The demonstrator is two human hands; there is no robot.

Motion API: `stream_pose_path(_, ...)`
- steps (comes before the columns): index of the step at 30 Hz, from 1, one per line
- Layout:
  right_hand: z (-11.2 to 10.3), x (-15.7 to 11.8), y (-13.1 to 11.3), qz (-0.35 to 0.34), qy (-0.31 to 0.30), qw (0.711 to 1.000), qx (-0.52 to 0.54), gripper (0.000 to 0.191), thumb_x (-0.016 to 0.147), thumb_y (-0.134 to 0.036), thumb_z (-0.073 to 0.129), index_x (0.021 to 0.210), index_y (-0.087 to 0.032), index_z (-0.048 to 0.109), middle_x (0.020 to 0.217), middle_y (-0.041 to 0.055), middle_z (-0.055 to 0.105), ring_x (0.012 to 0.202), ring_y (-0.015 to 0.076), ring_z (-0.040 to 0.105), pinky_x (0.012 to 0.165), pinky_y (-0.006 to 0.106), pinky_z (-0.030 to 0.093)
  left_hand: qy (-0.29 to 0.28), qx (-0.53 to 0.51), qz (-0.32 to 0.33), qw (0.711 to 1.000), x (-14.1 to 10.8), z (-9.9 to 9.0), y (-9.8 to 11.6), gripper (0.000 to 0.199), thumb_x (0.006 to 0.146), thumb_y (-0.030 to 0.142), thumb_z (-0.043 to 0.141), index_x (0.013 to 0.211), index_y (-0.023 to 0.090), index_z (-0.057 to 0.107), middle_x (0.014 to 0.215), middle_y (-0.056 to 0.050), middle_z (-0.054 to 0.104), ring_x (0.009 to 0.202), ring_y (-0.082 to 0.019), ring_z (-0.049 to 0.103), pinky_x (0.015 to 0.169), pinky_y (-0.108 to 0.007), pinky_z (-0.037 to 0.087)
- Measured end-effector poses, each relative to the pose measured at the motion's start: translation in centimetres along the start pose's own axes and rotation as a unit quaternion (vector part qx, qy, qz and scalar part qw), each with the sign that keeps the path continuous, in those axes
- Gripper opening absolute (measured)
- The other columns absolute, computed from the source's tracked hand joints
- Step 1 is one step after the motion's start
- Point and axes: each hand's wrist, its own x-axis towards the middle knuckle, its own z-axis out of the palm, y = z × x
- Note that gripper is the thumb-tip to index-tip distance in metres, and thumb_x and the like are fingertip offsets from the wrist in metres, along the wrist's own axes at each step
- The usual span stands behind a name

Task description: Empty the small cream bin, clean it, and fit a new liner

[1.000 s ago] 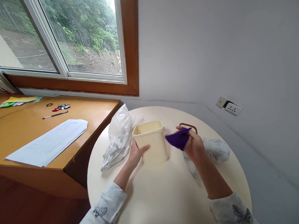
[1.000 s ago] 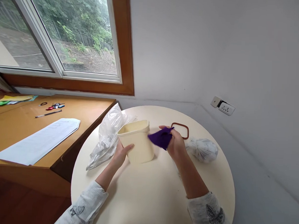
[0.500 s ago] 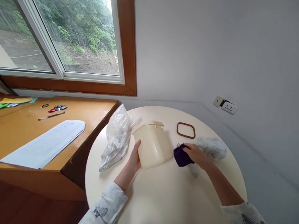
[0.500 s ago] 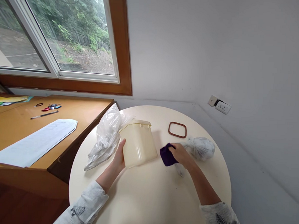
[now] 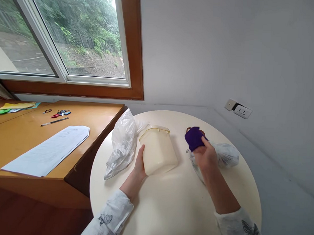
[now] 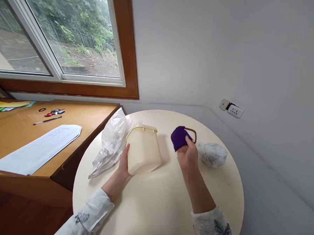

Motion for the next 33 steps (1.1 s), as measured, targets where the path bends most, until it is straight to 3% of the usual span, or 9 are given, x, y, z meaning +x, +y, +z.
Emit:
stream_pose_path(3,3.0,-0.8,-0.9,-0.102,-0.044,0.992,-0.059,0.034,0.083,-0.033,0.049,0.114,-0.020,0.055,0.116,0.0068,0.061,0.111,0.0187,0.055,0.097,0.039,0.043,0.013,0.005,0.006,1.000,0.0,0.0,0.0,0.072,0.075,0.057,0.054,0.133,0.018,0.038,0.108,-0.011,0.065,0.105,-0.031,0.058,0.092,-0.045,0.046)
stream_pose_path(5,4.6,-1.8,-1.4,-0.101,-0.150,0.968,-0.175,0.041,0.084,-0.040,0.049,0.120,-0.019,0.054,0.120,0.0080,0.059,0.115,0.0195,0.052,0.101,0.039,0.038,0.002,0.010,0.004,1.000,0.0,0.2,0.0,0.071,0.076,0.058,0.052,0.133,0.018,0.038,0.110,-0.011,0.065,0.106,-0.030,0.058,0.093,-0.045,0.045)
stream_pose_path(8,6.0,-3.6,-2.2,-0.044,-0.390,0.848,-0.355,0.046,0.086,-0.043,0.048,0.126,-0.022,0.051,0.131,0.0062,0.052,0.124,0.0208,0.043,0.107,0.040,0.029,-0.038,-0.002,0.002,0.999,-0.1,0.5,0.1,0.068,0.078,0.059,0.049,0.130,0.016,0.042,0.110,-0.011,0.064,0.107,-0.030,0.057,0.095,-0.045,0.043)
stream_pose_path(10,6.5,-4.6,-2.5,-0.041,-0.458,0.785,-0.415,0.045,0.088,-0.042,0.045,0.128,-0.024,0.049,0.134,0.0042,0.048,0.127,0.0210,0.040,0.108,0.041,0.028,-0.057,-0.016,-0.002,0.998,-0.1,0.8,0.2,0.066,0.078,0.060,0.048,0.128,0.016,0.045,0.109,-0.011,0.065,0.107,-0.030,0.057,0.095,-0.046,0.042)
stream_pose_path(15,7.0,-5.6,-1.9,-0.165,-0.391,0.780,-0.460,0.037,0.092,-0.036,0.036,0.120,-0.023,0.057,0.125,0.0036,0.057,0.121,0.0184,0.047,0.106,0.040,0.033,-0.058,0.000,-0.001,0.998,0.0,0.9,0.1,0.063,0.078,0.059,0.048,0.125,0.017,0.047,0.113,-0.010,0.063,0.109,-0.030,0.056,0.093,-0.045,0.043)
stream_pose_path(19,7.0,-6.2,-0.8,-0.252,-0.418,0.700,-0.522,0.036,0.092,-0.029,0.035,0.121,-0.023,0.056,0.129,0.0053,0.054,0.124,0.0185,0.044,0.110,0.044,0.025,-0.079,0.012,0.024,0.997,0.0,0.8,-0.1,0.063,0.080,0.058,0.046,0.129,0.020,0.044,0.119,-0.008,0.060,0.113,-0.028,0.053,0.096,-0.043,0.042)
stream_pose_path(24,6.6,-6.6,0.5,-0.246,-0.437,0.639,-0.583,0.041,0.091,-0.035,0.039,0.130,-0.025,0.046,0.139,0.0045,0.042,0.132,0.0227,0.030,0.109,0.048,0.025,-0.075,0.026,0.003,0.997,-0.1,0.9,-0.1,0.066,0.079,0.063,0.043,0.131,0.023,0.042,0.117,-0.009,0.061,0.109,-0.030,0.056,0.091,-0.046,0.046)
stream_pose_path(28,5.6,-6.2,1.9,-0.245,-0.411,0.639,-0.602,0.051,0.090,-0.041,0.039,0.138,-0.026,0.033,0.147,0.0031,0.027,0.137,0.0230,0.018,0.110,0.046,0.022,-0.055,0.012,0.024,0.998,0.1,0.9,0.1,0.062,0.080,0.057,0.046,0.130,0.021,0.043,0.114,-0.009,0.063,0.108,-0.030,0.057,0.093,-0.046,0.045)
stream_pose_path(33,3.6,-6.1,3.9,-0.260,-0.360,0.664,-0.602,0.061,0.090,-0.037,0.038,0.144,-0.026,0.012,0.151,0.0023,0.014,0.139,0.0216,0.009,0.112,0.046,0.018,-0.047,0.022,0.069,0.996,0.0,1.0,0.3,0.052,0.083,0.047,0.049,0.124,0.016,0.048,0.117,-0.011,0.062,0.112,-0.028,0.055,0.099,-0.043,0.040)
